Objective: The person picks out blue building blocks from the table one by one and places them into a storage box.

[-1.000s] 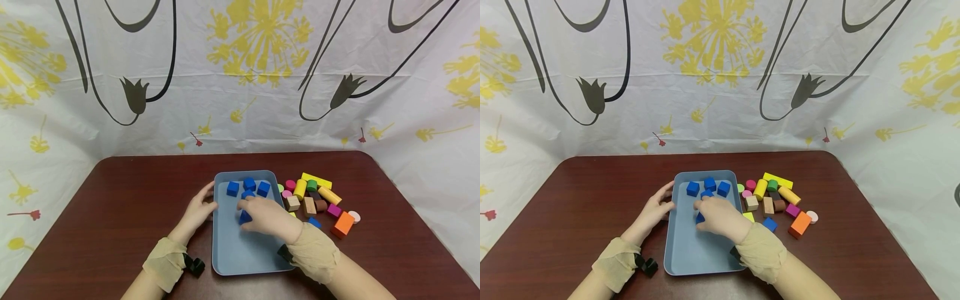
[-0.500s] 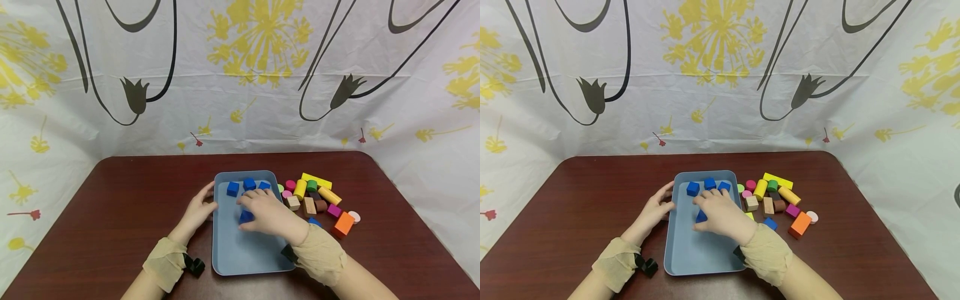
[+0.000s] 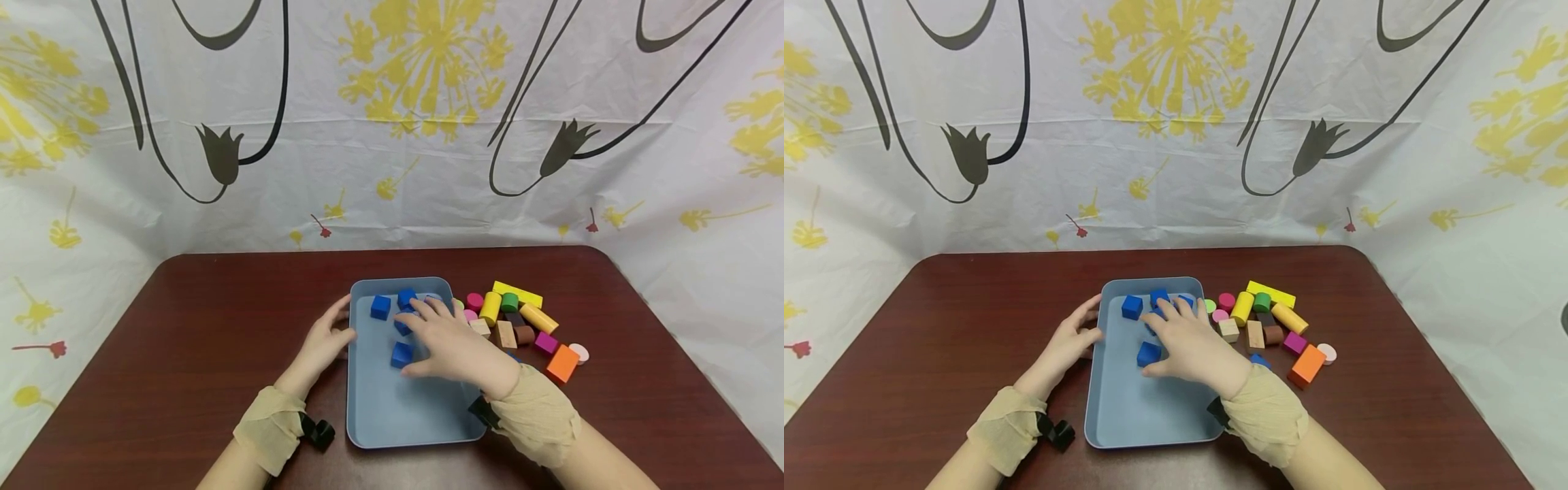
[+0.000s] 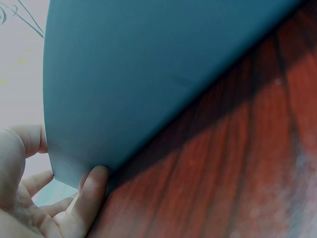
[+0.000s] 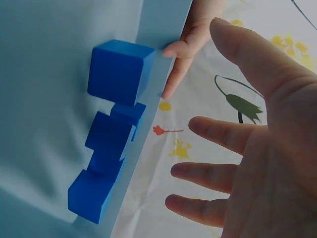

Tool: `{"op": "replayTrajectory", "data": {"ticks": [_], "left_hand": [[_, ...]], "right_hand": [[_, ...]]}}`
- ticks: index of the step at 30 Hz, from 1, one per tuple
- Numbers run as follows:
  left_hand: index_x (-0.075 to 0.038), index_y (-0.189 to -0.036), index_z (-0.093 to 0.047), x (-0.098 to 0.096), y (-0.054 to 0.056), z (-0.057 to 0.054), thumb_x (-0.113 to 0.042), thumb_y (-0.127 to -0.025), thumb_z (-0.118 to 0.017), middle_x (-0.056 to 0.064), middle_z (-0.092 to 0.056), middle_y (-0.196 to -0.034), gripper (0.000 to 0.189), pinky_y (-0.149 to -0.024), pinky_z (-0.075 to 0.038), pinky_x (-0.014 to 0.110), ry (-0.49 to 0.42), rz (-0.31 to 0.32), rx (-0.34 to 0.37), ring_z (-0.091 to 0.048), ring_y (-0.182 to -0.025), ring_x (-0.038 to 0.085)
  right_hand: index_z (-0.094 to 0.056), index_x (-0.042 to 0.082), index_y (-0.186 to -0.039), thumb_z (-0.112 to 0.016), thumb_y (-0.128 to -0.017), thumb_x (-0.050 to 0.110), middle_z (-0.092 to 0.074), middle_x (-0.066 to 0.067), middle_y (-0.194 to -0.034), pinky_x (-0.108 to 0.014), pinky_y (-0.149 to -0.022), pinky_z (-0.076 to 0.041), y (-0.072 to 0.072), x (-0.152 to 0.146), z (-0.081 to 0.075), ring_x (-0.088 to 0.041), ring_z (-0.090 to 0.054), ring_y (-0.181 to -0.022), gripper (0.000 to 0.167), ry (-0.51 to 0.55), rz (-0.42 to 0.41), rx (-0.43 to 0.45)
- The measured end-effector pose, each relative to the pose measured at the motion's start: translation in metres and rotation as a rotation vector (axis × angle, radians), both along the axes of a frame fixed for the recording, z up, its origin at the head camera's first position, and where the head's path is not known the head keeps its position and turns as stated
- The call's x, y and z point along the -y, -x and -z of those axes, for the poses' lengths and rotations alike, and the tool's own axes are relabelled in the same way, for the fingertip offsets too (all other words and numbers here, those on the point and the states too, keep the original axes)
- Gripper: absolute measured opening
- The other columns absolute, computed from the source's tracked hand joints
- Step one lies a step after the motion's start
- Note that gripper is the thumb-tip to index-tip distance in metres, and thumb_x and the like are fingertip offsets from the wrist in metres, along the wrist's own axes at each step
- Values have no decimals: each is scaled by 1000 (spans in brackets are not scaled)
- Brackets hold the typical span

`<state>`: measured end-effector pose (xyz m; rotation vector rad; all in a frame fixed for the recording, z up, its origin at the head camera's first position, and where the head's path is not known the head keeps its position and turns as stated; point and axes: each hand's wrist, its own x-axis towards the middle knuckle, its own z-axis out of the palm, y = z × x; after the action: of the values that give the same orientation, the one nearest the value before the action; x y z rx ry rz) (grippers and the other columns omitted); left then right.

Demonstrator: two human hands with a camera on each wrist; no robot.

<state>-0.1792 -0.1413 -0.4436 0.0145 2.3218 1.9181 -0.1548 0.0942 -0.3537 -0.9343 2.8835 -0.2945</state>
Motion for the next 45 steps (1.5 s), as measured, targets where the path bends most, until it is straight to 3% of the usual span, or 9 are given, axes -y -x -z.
{"op": "replayTrajectory", "data": {"ticks": [9, 18, 24, 27, 33, 35, 37, 45], "left_hand": [[-26, -148, -37, 1, 1, 0, -4, -81, -58, 13, -51, -131, 73, -57, -51, 37, -3, 6, 8, -56, -65, 22], [-25, -148, -38, 1, 1, 0, -4, -81, -57, 13, -51, -132, 73, -57, -50, 37, -1, 9, 11, -55, -64, 22], [-25, -149, -36, 1, 1, -2, -4, -82, -58, 13, -50, -133, 73, -57, -49, 36, 6, 6, 16, -54, -64, 22], [-21, -149, -35, 0, -2, -8, -4, -83, -58, 14, -50, -133, 73, -58, -49, 35, 20, 5, 24, -53, -63, 21], [-12, -151, -32, -4, -15, -33, 0, -84, -55, 21, -48, -134, 72, -60, -50, 34, 37, 20, 30, -53, -65, 22], [-11, -150, -32, -5, -16, -36, 0, -84, -55, 21, -48, -134, 71, -61, -50, 34, 35, 25, 28, -53, -65, 22], [-12, -151, -32, -4, -14, -33, 0, -84, -55, 21, -48, -134, 71, -60, -50, 34, 29, 25, 29, -53, -64, 22], [-25, -149, -36, 0, 0, -3, -4, -83, -58, 13, -50, -133, 73, -58, -50, 36, 10, 4, 26, -54, -65, 22]], "right_hand": [[-51, 17, -139, -76, -73, 52, -36, -16, -148, -70, -101, -14, 2, -11, -6, -44, -28, -133, 79, -27, 48, -9], [-52, 16, -138, -77, -75, 48, -36, -18, -147, -71, -101, -10, 3, -28, -8, -42, -24, -135, 75, 15, 67, 7], [-54, 13, -136, -78, -74, 47, -37, -21, -145, -72, -99, -13, 2, -42, -10, -44, -26, -133, 74, 33, 92, -17], [-55, 13, -135, -79, -74, 46, -38, -22, -145, -73, -98, -14, 1, -48, -12, -46, -27, -132, 74, 45, 103, -31], [-56, 14, -135, -79, -74, 45, -38, -22, -144, -68, -96, -22, 1, -55, -16, -44, -30, -131, 72, 30, 129, -62], [-56, 15, -134, -79, -73, 45, -38, -22, -144, -66, -95, -25, 1, -58, -17, -44, -32, -130, 71, 22, 139, -69], [-57, 15, -133, -79, -73, 45, -38, -22, -144, -67, -95, -26, 0, -61, -18, -45, -32, -129, 71, 25, 148, -64], [-55, 17, -136, -81, -73, 38, -38, -23, -143, -71, -95, -26, -5, -78, -19, -49, -34, -127, 71, 69, 179, -32]]}}
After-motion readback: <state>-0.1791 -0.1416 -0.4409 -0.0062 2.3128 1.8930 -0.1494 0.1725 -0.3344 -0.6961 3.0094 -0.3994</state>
